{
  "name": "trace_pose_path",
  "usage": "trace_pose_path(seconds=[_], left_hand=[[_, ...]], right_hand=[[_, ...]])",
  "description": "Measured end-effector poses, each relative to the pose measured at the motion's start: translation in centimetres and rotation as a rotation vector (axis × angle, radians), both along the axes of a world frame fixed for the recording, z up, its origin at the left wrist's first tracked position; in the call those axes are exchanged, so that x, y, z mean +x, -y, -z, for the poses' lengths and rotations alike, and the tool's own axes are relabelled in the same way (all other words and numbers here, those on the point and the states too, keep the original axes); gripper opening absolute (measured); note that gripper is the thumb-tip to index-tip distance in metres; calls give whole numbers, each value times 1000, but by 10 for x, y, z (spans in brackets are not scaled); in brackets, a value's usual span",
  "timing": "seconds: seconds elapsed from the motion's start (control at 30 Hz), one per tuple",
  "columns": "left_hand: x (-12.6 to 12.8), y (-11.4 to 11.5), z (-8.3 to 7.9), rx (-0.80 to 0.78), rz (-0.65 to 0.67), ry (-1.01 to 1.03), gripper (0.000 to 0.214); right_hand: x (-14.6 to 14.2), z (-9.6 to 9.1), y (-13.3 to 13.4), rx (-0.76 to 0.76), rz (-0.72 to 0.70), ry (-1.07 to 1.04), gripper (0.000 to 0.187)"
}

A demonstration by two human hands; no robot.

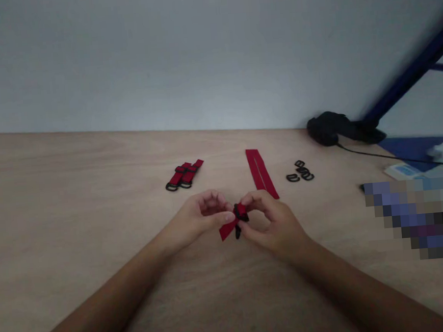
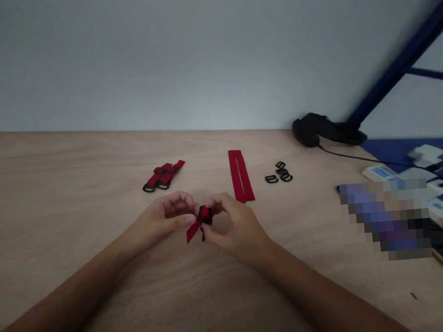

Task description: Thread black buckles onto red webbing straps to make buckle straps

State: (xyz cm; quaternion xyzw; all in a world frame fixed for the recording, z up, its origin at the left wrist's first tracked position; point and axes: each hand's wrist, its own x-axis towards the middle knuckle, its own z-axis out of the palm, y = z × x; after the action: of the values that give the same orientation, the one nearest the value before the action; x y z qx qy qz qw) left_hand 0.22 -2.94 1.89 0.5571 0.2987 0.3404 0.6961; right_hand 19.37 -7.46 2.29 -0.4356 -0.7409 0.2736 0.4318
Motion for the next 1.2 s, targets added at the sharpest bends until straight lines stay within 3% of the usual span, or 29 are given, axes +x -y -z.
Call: trace_pose_path(seconds=[0.13, 0.4, 0.57, 0.87, 1.2], left_hand=[[-2, -3, 7, -161, 83, 0, 23], [2, -1, 7, -365, 138, 143, 20], [3, 3, 3, -415, 126, 159, 15], [-2, 1, -2, -448, 147, 112, 18], [-4, 3, 2, -479, 196, 148, 17]], right_hand=[[3, -5, -1, 109, 43, 103, 26], [3, -6, -3, 189, -19, 164, 27], [2, -6, -3, 248, -98, 223, 33], [5, 6, -5, 388, -55, 270, 41], [-2, 5, -1, 424, -67, 239, 44]])
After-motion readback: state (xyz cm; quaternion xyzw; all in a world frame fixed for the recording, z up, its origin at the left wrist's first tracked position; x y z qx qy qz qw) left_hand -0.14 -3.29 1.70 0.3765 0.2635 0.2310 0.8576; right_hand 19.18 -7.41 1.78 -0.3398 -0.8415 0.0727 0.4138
